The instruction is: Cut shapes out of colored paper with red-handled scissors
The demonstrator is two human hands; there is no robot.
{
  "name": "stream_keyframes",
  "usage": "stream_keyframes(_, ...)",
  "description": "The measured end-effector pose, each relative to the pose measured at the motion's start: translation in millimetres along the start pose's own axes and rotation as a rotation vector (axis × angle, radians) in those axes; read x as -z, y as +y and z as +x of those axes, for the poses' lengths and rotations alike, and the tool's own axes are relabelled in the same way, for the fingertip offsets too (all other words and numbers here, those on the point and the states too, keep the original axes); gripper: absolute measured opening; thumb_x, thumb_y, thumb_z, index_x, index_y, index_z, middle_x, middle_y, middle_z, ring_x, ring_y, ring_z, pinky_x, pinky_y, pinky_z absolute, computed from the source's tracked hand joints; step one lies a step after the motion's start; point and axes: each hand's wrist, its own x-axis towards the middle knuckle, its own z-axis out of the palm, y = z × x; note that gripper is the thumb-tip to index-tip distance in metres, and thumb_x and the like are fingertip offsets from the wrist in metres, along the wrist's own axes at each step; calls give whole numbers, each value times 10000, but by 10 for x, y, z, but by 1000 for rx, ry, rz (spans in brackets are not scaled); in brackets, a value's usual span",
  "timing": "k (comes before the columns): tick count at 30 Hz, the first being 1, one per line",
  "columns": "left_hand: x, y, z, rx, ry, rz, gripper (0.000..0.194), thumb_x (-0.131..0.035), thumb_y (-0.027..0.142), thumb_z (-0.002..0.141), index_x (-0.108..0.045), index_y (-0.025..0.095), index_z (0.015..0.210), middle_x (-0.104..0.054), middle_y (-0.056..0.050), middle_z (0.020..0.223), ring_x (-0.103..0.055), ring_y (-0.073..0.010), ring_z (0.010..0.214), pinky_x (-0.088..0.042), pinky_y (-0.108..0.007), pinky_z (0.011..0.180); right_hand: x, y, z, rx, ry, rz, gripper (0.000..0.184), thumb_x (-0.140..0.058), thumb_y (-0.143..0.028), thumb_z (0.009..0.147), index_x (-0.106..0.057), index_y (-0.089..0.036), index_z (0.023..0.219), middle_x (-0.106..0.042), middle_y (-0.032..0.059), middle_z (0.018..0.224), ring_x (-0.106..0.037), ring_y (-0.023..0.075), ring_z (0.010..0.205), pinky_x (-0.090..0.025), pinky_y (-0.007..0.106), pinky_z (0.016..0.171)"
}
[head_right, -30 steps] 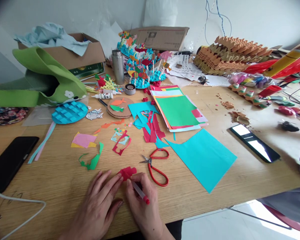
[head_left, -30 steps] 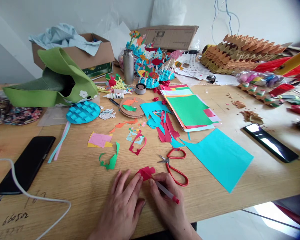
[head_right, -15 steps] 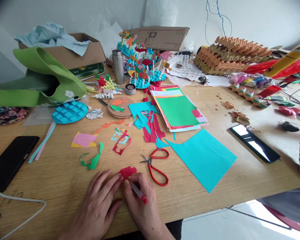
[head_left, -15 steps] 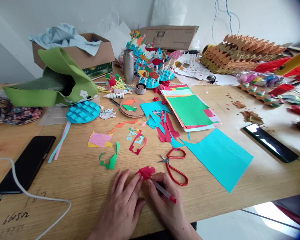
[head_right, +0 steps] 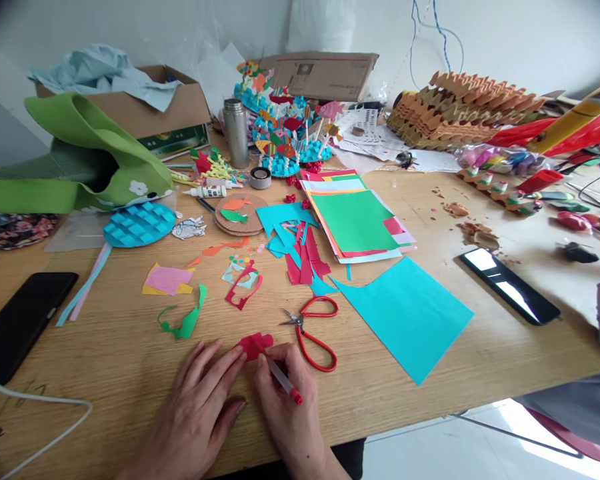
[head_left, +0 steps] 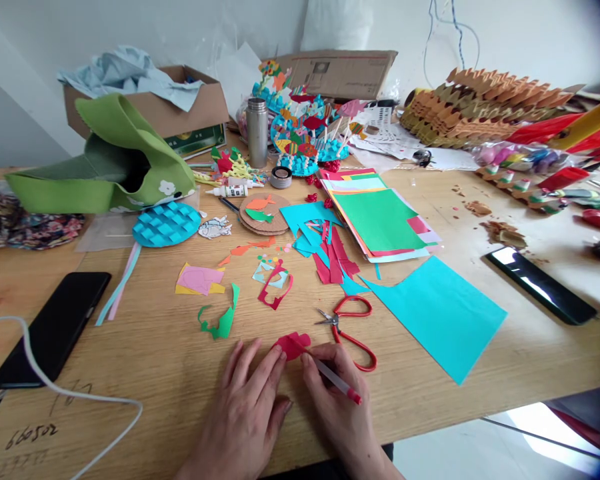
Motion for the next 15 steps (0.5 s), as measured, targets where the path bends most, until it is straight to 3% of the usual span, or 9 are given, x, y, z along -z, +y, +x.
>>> stream_keyframes(8,-9,5,-7,7,2,-2,485,-576,248,897,-533,112,1360,-590,-64,1389,-417,-317,1298,-335,-486,1093,-4,40,-41,-30,64,27,63,-615,-199,898,-589,-200,841,-647,-9,700,-589,98,546,-479,164,480)
stream_keyframes(12,4,10,0,1,0,5,459,-579,270,901,-558,117,1333,-616,-67,1354,-429,-316,1286,-355,-499,1078,14,54,-99,-99,188,126,70,-563,-244,949,-593,-209,1002,-698,38,857,-672,136,707,-557,223,620)
stream_keyframes(15,6,14,1,3,-4,1,454,-578,283,905,-562,121,1328,-617,-71,1351,-434,-317,1282,-369,-506,1072,22,70,-107,-118,177,204,164,-479,-277,996,-567,-222,1123,-711,64,963,-698,167,839,-579,300,750)
